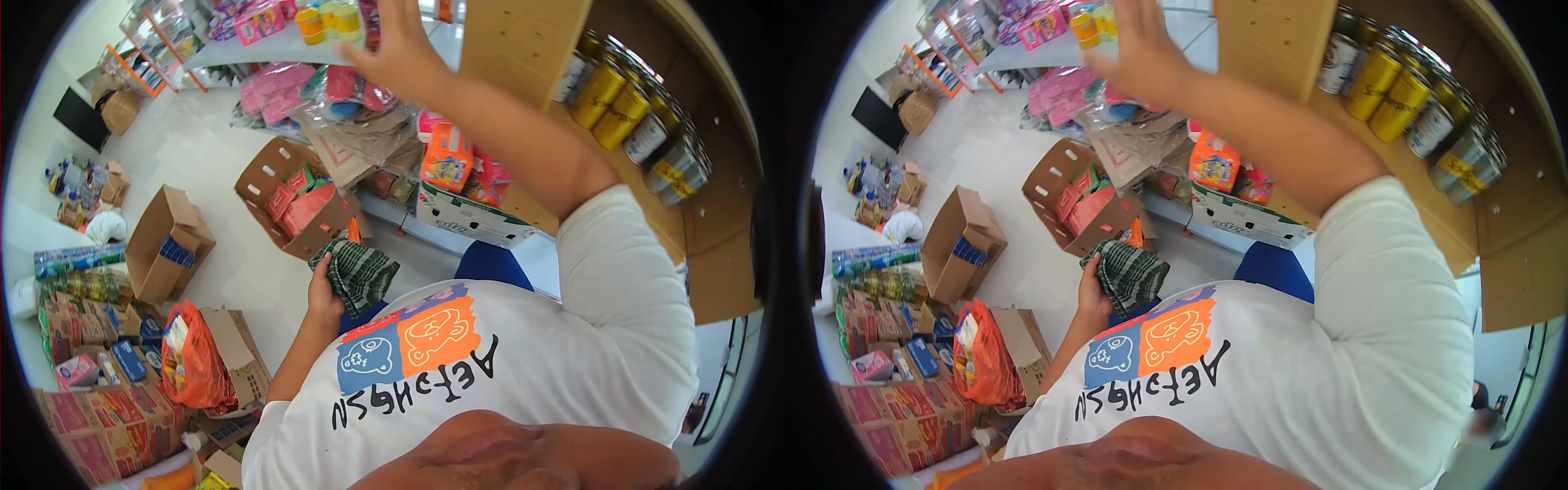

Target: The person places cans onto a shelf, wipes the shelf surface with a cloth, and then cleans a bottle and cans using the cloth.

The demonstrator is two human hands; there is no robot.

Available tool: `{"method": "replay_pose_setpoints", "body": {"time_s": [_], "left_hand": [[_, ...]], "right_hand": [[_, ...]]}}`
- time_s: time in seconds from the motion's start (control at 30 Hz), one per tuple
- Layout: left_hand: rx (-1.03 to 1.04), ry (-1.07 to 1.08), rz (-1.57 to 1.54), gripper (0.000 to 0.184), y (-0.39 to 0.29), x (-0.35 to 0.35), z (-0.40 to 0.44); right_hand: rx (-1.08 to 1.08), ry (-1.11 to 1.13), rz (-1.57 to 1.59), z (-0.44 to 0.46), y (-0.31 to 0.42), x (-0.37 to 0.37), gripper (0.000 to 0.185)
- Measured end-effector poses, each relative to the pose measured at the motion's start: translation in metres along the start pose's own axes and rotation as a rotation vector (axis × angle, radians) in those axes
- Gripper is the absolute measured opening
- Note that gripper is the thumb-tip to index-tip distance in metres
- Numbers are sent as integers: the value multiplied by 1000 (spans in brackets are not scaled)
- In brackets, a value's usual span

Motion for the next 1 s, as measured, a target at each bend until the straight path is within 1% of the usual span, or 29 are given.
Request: {"method": "replay_pose_setpoints", "body": {"time_s": [0.07,0.1,0.17,0.2,0.23,0.27,0.3,0.33,0.37,0.4,0.43,0.47,0.5,0.53,0.57,0.6,0.63,0.67,0.7,0.73,0.77,0.8,0.83,0.9,0.93,0.97,1.0], "left_hand": [[-27,63,25,33,-1,17,-2],[-35,78,35,33,-2,20,2],[-68,214,103,36,-4,26,10],[-8,233,183,35,-9,49,2],[-19,245,187,35,-11,62,4],[37,398,311,35,-15,76,10],[93,550,433,36,-13,94,11],[80,563,433,36,-11,116,9],[208,612,662,40,-14,144,5],[344,655,888,45,-17,172,0],[341,669,887,45,-16,197,-5],[569,823,1086,55,-16,226,-14],[807,972,1276,66,-14,252,-24],[809,982,1274,66,-11,270,-28],[765,985,1239,75,-7,287,-31],[723,987,1205,85,-3,301,-33],[731,992,1203,85,1,314,-33],[803,972,1285,92,4,325,-33],[872,949,1367,99,8,336,-31],[934,942,1440,106,11,346,-28],[938,940,1441,106,16,354,-25],[927,950,1455,108,22,361,-22],[916,961,1468,110,26,366,-19],[931,924,1527,109,31,376,-11],[942,893,1583,108,33,379,-8],[945,887,1588,108,32,384,-12],[941,834,1697,103,29,390,-18]], "right_hand": [[-93,84,57,-49,59,-79,31],[-122,204,38,-66,66,-122,38],[-295,228,-62,-94,55,-201,36],[-216,180,-190,-99,52,-242,29],[-199,92,-399,-95,49,-280,27],[-84,-28,-567,-96,39,-318,26],[9,-147,-629,-98,30,-353,24],[57,-256,-618,-100,24,-386,23],[101,-370,-604,-101,21,-419,22],[130,-416,-743,-103,26,-447,28],[159,-462,-879,-107,34,-474,35],[156,-471,-889,-112,36,-498,35],[140,-544,-971,-116,38,-522,43],[125,-616,-1051,-121,42,-540,52],[122,-623,-1056,-125,44,-552,52],[130,-658,-1151,-129,45,-561,58],[137,-694,-1243,-133,43,-570,64],[188,-668,-1162,-138,37,-583,79],[188,-673,-1162,-143,33,-591,79],[357,-611,-1133,-147,24,-600,87],[523,-543,-1096,-151,13,-606,96],[555,-542,-935,-157,2,-610,104],[556,-542,-930,-157,-2,-613,104],[650,-483,-713,-155,-15,-613,100],[673,-480,-768,-154,-15,-609,93],[674,-480,-761,-150,-16,-608,93],[725,-443,-646,-147,-19,-606,89]]}}
Point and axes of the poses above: each hand's wrist, its own z-axis towards the middle knuckle, its own x-axis out of the palm, y = z × x, the point moved 3 cm from there along z, towards the middle knuckle, and after that the axes turned 14 degrees about x, right-handed, at the moved point
